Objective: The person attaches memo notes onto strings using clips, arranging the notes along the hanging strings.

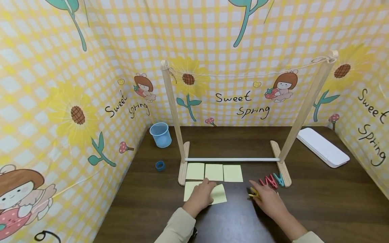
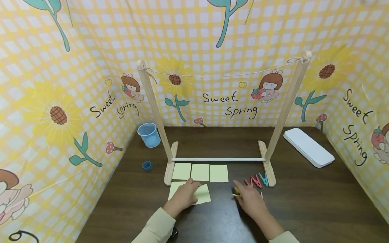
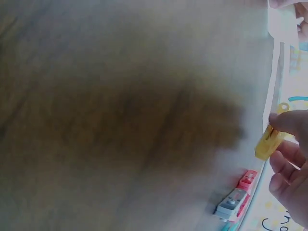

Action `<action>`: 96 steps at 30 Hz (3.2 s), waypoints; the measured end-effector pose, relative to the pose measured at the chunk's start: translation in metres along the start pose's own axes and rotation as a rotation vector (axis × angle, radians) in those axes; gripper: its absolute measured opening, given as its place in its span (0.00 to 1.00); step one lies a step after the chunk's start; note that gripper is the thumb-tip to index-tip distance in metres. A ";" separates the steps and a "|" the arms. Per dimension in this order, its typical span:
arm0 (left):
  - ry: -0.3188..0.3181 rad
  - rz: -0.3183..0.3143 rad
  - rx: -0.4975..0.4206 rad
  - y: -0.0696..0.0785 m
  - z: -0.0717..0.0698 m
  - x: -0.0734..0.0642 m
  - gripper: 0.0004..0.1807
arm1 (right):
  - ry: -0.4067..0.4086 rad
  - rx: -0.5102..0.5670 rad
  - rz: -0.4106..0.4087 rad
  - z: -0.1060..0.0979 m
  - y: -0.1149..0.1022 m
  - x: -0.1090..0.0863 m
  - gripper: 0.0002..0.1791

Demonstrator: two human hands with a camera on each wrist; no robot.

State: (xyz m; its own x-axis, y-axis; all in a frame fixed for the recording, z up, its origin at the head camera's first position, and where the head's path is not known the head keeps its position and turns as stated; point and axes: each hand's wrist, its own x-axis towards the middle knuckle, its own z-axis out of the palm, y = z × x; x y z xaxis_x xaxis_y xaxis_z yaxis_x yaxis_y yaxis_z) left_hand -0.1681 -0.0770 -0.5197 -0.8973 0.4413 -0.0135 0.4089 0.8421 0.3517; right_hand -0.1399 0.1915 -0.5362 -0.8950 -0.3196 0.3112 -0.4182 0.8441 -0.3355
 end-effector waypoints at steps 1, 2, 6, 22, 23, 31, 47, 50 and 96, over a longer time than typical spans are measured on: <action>-0.003 0.003 -0.044 0.000 0.000 -0.001 0.22 | -0.034 0.027 0.025 -0.001 0.000 0.000 0.28; -0.013 0.004 -0.078 -0.001 -0.001 -0.001 0.21 | -0.065 0.058 0.052 -0.003 0.000 0.000 0.25; -0.052 0.021 -0.178 -0.001 -0.003 -0.001 0.17 | -0.185 0.247 0.166 -0.007 0.004 0.002 0.19; -0.122 -0.009 -0.597 0.010 -0.019 0.009 0.16 | -0.462 0.958 0.458 -0.018 -0.002 0.005 0.20; -0.118 -0.019 -0.615 0.011 -0.019 0.010 0.15 | -0.455 0.961 0.447 -0.019 -0.003 0.006 0.20; -0.144 -0.071 -0.642 0.021 -0.018 0.009 0.11 | -0.350 1.033 0.207 -0.026 -0.015 0.010 0.18; -0.113 -0.173 -0.630 0.035 -0.021 0.011 0.13 | -0.282 1.131 0.051 -0.027 -0.026 0.009 0.15; -0.110 -0.205 -0.639 0.035 -0.023 0.010 0.13 | -0.248 1.100 0.009 -0.027 -0.026 0.008 0.16; 0.475 -0.037 -1.140 0.111 -0.158 0.122 0.12 | 0.504 1.430 0.055 -0.260 -0.090 0.205 0.05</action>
State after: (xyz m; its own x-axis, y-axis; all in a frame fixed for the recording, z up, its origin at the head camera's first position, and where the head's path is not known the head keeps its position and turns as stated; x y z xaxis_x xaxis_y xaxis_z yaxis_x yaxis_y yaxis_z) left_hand -0.2590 0.0212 -0.3344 -0.9741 0.0662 0.2164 0.2166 -0.0040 0.9763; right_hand -0.2451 0.1623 -0.2115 -0.8928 0.1238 0.4331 -0.4472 -0.3596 -0.8190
